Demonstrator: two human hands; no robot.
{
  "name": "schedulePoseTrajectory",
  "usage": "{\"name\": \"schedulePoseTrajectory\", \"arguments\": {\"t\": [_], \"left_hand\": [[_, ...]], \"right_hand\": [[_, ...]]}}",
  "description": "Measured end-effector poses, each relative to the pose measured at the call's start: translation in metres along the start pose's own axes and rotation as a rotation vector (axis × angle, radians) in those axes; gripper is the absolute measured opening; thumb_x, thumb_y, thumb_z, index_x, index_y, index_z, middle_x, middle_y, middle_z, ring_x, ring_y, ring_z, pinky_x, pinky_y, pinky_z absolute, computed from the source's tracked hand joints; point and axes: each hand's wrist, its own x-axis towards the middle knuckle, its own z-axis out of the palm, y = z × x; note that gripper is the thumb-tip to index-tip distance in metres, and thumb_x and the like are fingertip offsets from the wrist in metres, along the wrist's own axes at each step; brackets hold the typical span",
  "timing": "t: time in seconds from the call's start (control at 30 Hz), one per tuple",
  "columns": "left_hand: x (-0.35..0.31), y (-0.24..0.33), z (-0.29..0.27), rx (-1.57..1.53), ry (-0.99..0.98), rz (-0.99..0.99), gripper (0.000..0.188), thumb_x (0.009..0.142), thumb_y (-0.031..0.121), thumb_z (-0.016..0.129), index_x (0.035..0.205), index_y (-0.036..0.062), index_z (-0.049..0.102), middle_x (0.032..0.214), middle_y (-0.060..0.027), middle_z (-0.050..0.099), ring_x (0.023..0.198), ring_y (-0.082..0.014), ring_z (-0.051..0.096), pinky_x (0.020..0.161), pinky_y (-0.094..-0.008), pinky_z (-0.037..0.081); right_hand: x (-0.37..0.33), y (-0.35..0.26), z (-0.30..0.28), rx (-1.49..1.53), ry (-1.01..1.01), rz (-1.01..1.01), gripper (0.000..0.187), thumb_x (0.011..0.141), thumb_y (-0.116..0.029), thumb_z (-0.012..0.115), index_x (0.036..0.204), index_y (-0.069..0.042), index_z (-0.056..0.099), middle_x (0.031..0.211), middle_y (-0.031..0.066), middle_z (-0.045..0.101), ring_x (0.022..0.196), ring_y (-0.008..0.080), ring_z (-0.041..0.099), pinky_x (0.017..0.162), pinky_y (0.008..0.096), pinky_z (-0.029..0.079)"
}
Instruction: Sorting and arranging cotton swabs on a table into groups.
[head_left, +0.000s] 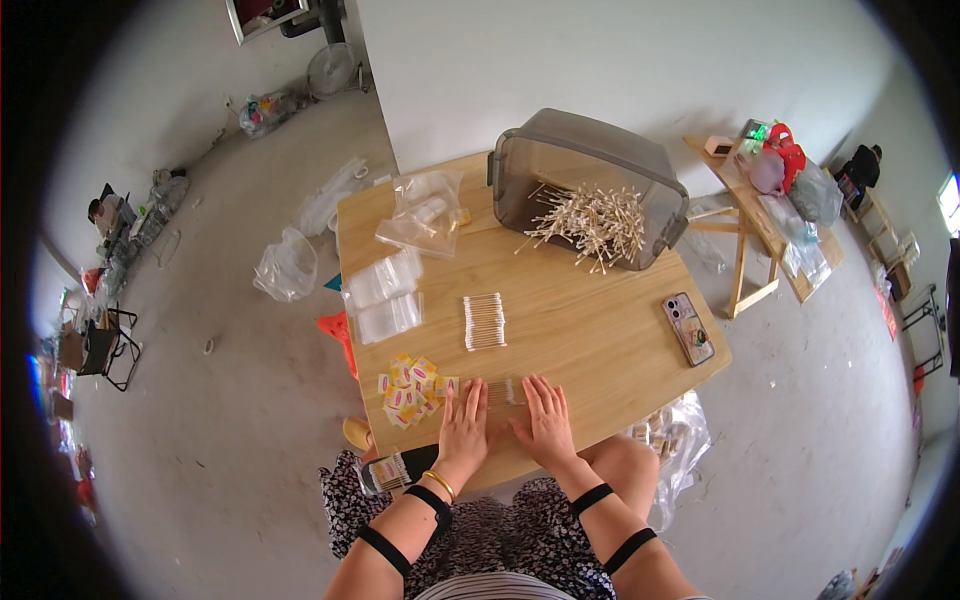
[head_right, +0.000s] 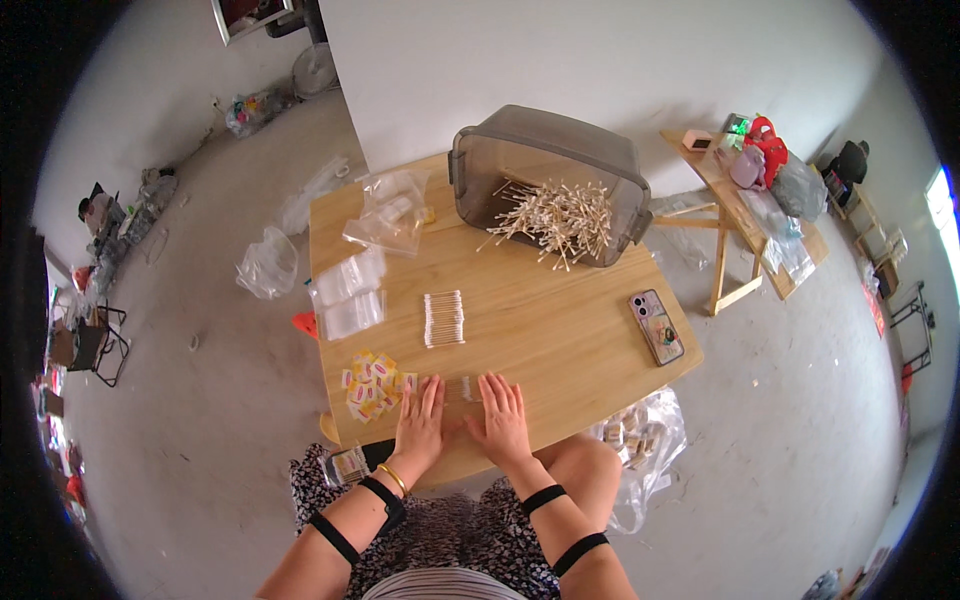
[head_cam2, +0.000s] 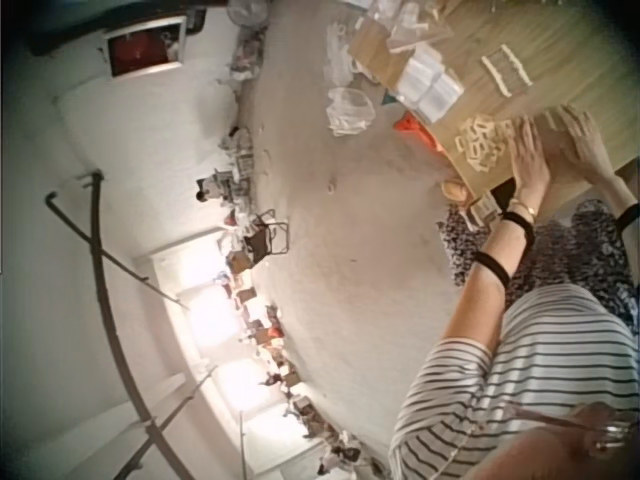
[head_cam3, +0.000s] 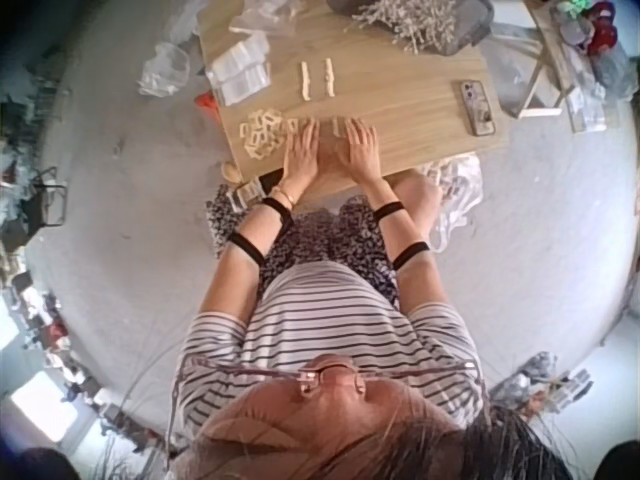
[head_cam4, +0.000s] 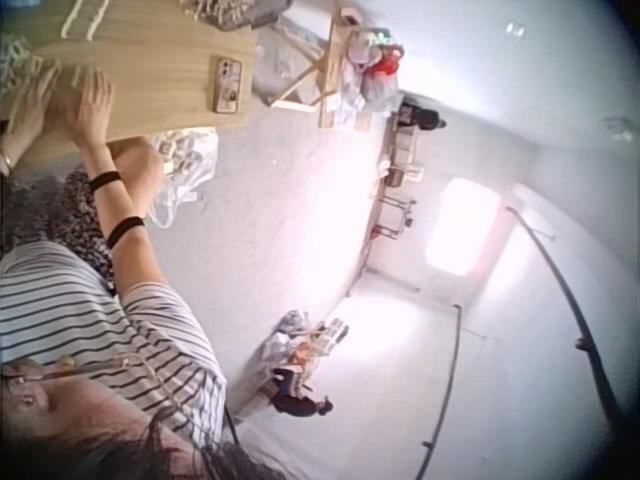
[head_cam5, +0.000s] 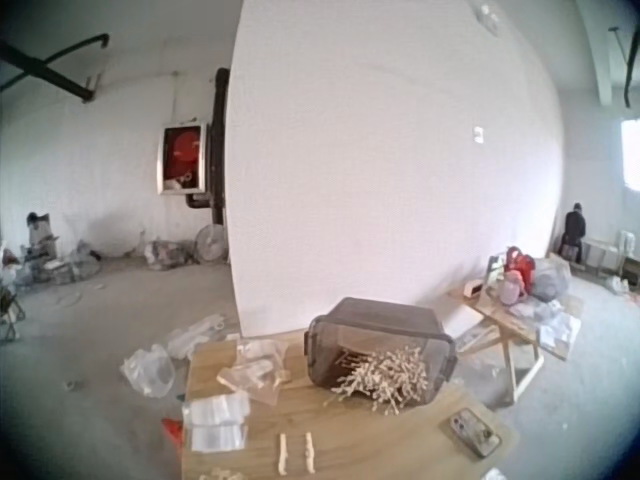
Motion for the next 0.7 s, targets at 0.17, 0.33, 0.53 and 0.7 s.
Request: {"name": "schedulePoseTrajectory", "arguments": {"t": [0.17,0.33,0.53,0.7], "left_hand": [[-0.004,0.005,-0.006,-0.146,0.014,0.007,0.084,0.098,0.055,0.045,0.154,-0.0040,0.025,0.160,-0.0179,0.025,0.151,-0.0298,0.020,0.124,-0.0520,0.009],[-0.001,0.004,-0.002,-0.203,0.017,0.035,0.086,0.098,0.060,0.038,0.155,-0.0027,0.021,0.164,-0.0176,0.018,0.153,-0.0300,0.013,0.124,-0.0527,0.005],[-0.001,0.004,0.003,-0.138,-0.004,0.053,0.088,0.098,0.064,0.033,0.157,-0.0002,0.018,0.165,-0.0148,0.017,0.154,-0.0281,0.011,0.124,-0.0516,0.003],[-0.005,-0.004,0.004,-0.322,-0.003,0.043,0.087,0.099,0.063,0.031,0.157,-0.0009,0.014,0.165,-0.0179,0.015,0.154,-0.0323,0.009,0.124,-0.0520,0.003]], "right_hand": [[-0.002,0.002,0.002,-0.051,-0.071,-0.036,0.080,0.090,-0.035,0.064,0.153,-0.001,0.028,0.158,0.0191,0.029,0.148,0.0337,0.025,0.122,0.0499,0.017],[-0.003,-0.001,0.000,-0.219,-0.125,0.024,0.087,0.089,-0.039,0.063,0.154,0.003,0.024,0.161,0.0190,0.024,0.151,0.0318,0.019,0.124,0.0490,0.014],[-0.010,-0.012,0.012,-0.374,-0.181,-0.015,0.090,0.088,-0.036,0.064,0.155,0.003,0.019,0.163,0.0197,0.018,0.153,0.0310,0.013,0.124,0.0491,0.010],[-0.007,-0.013,0.009,-0.241,-0.167,0.024,0.090,0.090,-0.038,0.062,0.155,0.004,0.016,0.163,0.0218,0.018,0.153,0.0342,0.012,0.124,0.0499,0.009]]}}
